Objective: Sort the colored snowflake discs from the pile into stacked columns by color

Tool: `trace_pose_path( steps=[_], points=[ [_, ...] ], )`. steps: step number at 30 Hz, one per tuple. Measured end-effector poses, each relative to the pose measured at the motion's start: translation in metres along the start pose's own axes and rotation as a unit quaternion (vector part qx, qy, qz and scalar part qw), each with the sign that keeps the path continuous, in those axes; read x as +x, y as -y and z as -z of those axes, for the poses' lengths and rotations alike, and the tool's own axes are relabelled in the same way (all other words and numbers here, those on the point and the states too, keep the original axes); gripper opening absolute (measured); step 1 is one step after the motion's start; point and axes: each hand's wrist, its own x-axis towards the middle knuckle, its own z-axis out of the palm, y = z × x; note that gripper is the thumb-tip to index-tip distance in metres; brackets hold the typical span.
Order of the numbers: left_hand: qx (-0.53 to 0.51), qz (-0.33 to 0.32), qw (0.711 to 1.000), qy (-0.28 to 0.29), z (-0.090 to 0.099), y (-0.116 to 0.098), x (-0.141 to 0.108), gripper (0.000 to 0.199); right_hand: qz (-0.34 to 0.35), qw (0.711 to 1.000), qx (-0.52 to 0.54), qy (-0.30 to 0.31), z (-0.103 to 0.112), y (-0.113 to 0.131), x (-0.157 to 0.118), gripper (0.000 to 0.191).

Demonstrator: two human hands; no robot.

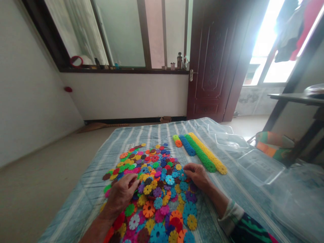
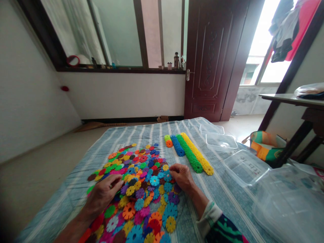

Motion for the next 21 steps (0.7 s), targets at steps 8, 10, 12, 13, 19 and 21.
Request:
trace_pose_path(
  steps=[8,10,12,13,19,21],
  points=[
    [-0.006,-0.005,1.000,0.002,0.0000,-0.0001,-0.0003,0.023,0.001,1.000,0.000,0.002,0.0002,-0.0025,0.0003,0.019],
    [-0.007,-0.005,1.000,0.002,-0.0006,0.0005,-0.0004,0.023,0.002,1.000,-0.003,0.001,0.0002,-0.0025,0.0006,0.020],
    [-0.007,-0.002,1.000,0.003,-0.0011,0.0009,-0.0004,0.023,0.004,1.000,-0.007,-0.001,0.0003,-0.0024,0.0007,0.020],
    [-0.007,0.000,1.000,0.003,-0.0013,0.0009,-0.0005,0.023,0.004,1.000,-0.009,-0.001,0.0004,-0.0022,0.0007,0.020],
    [-0.012,0.003,1.000,0.003,-0.0023,-0.0001,-0.0011,0.023,0.001,1.000,-0.012,0.000,0.0012,-0.0009,-0.0008,0.019],
    [-0.010,0.005,1.000,0.000,-0.0022,-0.0006,-0.0013,0.023,-0.001,1.000,-0.013,0.000,0.0015,-0.0003,-0.0012,0.020]
  ],
)
